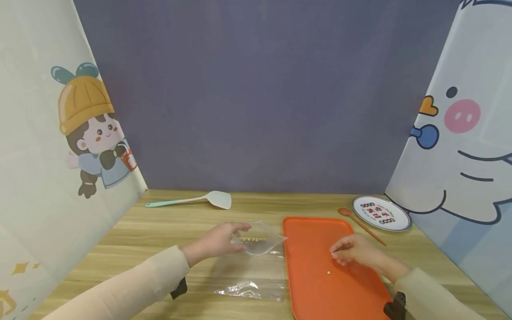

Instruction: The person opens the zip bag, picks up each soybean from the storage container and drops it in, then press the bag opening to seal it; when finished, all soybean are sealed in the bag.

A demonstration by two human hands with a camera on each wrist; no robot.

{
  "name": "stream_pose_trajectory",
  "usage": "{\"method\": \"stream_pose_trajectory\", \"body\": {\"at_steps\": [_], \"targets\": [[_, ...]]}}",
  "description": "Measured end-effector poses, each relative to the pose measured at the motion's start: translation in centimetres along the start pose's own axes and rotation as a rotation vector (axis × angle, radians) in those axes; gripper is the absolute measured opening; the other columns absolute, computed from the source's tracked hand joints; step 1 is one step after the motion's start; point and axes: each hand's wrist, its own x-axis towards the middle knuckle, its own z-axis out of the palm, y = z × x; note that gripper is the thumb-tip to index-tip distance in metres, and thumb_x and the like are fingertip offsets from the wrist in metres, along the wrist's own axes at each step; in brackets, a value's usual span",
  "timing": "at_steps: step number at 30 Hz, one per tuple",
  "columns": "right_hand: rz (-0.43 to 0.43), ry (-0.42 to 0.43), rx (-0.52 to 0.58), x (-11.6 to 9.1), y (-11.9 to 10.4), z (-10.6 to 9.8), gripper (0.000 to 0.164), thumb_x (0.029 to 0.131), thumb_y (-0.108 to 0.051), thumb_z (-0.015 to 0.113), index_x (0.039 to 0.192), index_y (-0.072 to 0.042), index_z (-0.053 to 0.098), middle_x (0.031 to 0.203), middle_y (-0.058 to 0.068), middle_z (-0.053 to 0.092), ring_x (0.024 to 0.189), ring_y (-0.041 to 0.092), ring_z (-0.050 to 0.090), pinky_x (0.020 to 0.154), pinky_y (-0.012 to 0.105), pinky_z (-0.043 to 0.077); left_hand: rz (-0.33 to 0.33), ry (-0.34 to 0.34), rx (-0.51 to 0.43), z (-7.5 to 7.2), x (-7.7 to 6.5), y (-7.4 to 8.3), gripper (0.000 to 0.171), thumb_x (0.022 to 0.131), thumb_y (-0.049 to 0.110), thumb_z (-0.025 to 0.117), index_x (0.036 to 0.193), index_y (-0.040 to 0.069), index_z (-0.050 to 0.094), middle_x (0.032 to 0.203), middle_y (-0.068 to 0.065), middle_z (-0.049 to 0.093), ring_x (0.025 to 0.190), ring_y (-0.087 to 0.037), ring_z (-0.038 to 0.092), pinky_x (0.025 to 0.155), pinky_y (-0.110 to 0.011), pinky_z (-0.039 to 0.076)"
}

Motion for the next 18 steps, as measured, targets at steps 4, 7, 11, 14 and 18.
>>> {"method": "stream_pose_trajectory", "body": {"at_steps": [4,7,11,14,18], "targets": [[0.006,0.019,0.016,0.6,-1.5,0.1,0.034,0.087,-0.012,0.07,0.106,0.016,0.063,0.085,0.011,0.072,0.068,0.011,0.065,0.063,0.028,0.058,-0.007,0.003,-0.004,0.0,0.0,0.0,0.059,0.081,0.016,0.076,0.135,0.004,0.054,0.13,-0.016,0.062,0.11,-0.033,0.063,0.094,-0.048,0.054],[0.004,0.02,0.008,1.1,-2.4,0.3,0.04,0.088,-0.017,0.07,0.11,0.015,0.062,0.087,0.007,0.072,0.07,0.011,0.064,0.067,0.029,0.058,-0.007,0.003,-0.001,0.0,0.0,0.0,0.06,0.081,0.016,0.076,0.135,0.004,0.054,0.13,-0.015,0.062,0.11,-0.033,0.063,0.094,-0.048,0.054],[0.001,0.03,-0.038,1.5,-3.9,0.5,0.04,0.089,-0.024,0.069,0.111,0.009,0.064,0.089,0.005,0.07,0.073,0.013,0.062,0.071,0.032,0.055,0.004,0.003,0.002,0.0,0.1,0.0,0.06,0.081,0.016,0.076,0.135,0.004,0.053,0.13,-0.015,0.062,0.11,-0.033,0.063,0.093,-0.047,0.054],[-0.001,0.034,-0.066,2.0,-5.1,0.9,0.039,0.089,-0.03,0.069,0.111,0.002,0.066,0.094,0.006,0.071,0.079,0.017,0.063,0.075,0.036,0.055,0.005,0.006,-0.002,-0.1,0.1,0.1,0.06,0.081,0.015,0.076,0.135,0.003,0.053,0.13,-0.016,0.062,0.109,-0.033,0.064,0.093,-0.047,0.055],[0.005,0.029,-0.065,3.1,-6.7,1.7,0.037,0.088,-0.035,0.07,0.111,-0.005,0.068,0.095,0.003,0.072,0.085,0.021,0.064,0.079,0.037,0.055,0.001,0.015,0.001,-0.2,0.2,0.2,0.061,0.08,0.014,0.077,0.135,0.003,0.053,0.129,-0.016,0.062,0.108,-0.033,0.064,0.092,-0.047,0.055]]}}
